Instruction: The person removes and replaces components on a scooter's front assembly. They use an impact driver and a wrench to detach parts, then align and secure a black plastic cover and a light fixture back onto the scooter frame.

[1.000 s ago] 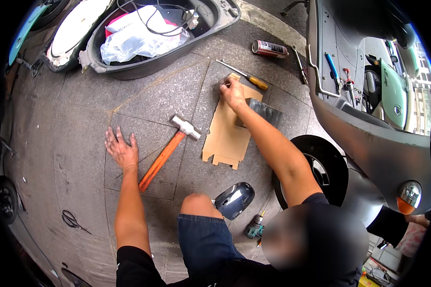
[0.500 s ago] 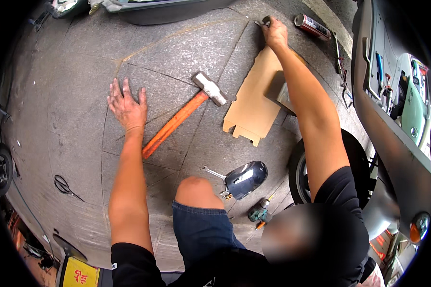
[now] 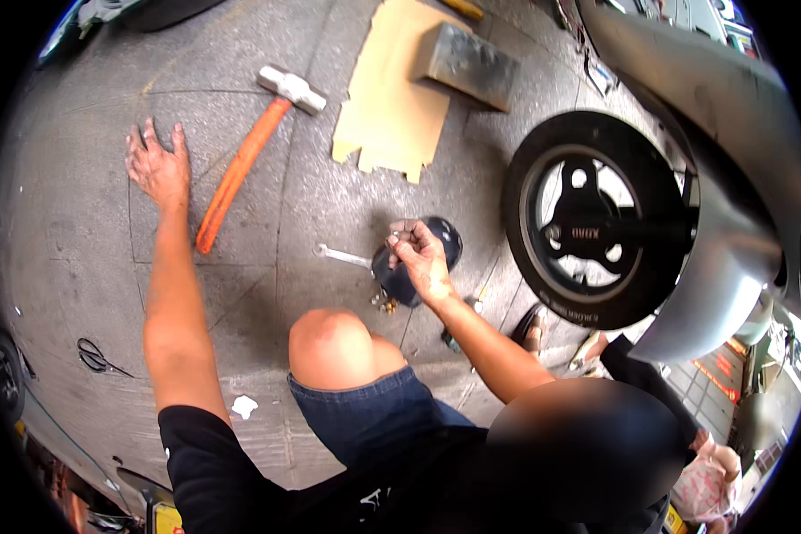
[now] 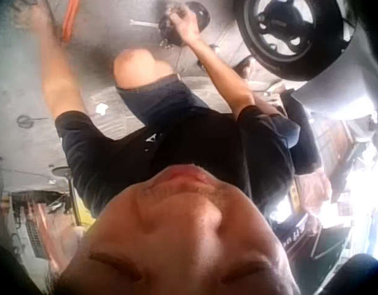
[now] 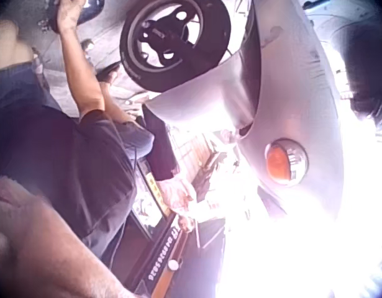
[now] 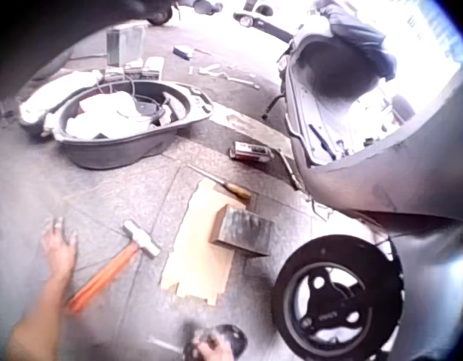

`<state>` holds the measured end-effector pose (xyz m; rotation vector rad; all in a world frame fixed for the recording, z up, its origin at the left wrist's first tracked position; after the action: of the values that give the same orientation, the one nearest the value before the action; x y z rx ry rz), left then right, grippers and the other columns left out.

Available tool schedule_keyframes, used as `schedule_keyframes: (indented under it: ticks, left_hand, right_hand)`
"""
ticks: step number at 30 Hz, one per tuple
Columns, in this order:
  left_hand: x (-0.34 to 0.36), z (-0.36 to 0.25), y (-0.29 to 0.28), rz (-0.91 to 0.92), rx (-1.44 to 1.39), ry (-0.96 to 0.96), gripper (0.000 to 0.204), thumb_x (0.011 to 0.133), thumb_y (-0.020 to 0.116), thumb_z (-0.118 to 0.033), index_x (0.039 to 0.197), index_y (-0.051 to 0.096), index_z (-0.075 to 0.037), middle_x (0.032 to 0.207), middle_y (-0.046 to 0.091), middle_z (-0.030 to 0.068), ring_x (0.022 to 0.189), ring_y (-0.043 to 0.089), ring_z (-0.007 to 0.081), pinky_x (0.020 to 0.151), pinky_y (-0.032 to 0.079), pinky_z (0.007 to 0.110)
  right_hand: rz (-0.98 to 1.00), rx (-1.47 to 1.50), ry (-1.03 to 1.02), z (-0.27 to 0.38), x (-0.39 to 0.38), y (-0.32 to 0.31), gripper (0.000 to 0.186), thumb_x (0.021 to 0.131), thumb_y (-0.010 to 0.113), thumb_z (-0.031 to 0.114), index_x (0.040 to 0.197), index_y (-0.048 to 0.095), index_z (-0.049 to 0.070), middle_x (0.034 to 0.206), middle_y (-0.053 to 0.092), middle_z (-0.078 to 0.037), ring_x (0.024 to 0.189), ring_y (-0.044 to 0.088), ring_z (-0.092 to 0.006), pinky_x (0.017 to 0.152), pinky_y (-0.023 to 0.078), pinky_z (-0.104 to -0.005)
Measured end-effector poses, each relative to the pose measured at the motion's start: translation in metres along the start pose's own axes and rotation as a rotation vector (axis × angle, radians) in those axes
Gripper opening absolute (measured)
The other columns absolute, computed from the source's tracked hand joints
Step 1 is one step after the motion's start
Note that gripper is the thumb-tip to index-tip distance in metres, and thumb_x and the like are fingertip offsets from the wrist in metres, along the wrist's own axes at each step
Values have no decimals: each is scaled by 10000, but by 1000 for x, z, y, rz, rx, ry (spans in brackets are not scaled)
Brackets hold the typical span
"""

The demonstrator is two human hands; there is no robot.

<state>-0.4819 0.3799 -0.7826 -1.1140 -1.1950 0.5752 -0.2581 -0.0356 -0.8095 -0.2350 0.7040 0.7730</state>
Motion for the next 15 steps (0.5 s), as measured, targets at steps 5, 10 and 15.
schedule_keyframes:
  ticks: [5, 10, 15]
  left_hand:
    - [1, 24, 34, 41, -46, 64, 660, 830, 518, -596, 1339, 477, -177, 1397, 411, 167, 1312, 348, 344, 1076, 244, 501]
    - [29, 36, 63, 591, -270, -52, 602, 838, 575, -484, 1291, 525, -91, 1265, 546, 199, 1210, 477, 345, 1048, 333, 372]
    - [-130, -178, -104, 968, -1642, -496, 474, 957, 480, -360, 1176, 522, 59, 1148, 590, 208, 1118, 556, 266, 974, 439, 401]
  right_hand:
    - [-74, -433, -124, -8, -63, -111, 206, 843, 637, 74, 1045, 598, 53, 763, 587, 5, 657, 518, -65, 613, 468, -229]
    - [-218, -406, -175, 14, -80, -203, 182, 851, 603, 79, 1018, 579, 10, 685, 579, -35, 609, 527, -83, 571, 452, -239]
    - [-78, -622, -439, 63, -82, -145, 322, 811, 643, 202, 1069, 570, 24, 933, 624, -206, 846, 607, -330, 782, 477, -371]
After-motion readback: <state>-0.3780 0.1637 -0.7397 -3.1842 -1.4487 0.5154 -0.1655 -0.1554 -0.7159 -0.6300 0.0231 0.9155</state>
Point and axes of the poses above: each hand's wrist, its own x-axis towards the middle knuckle, its own y-axis out of the palm, z = x × y, the point moved 10 cm from there along x, towards the middle knuckle
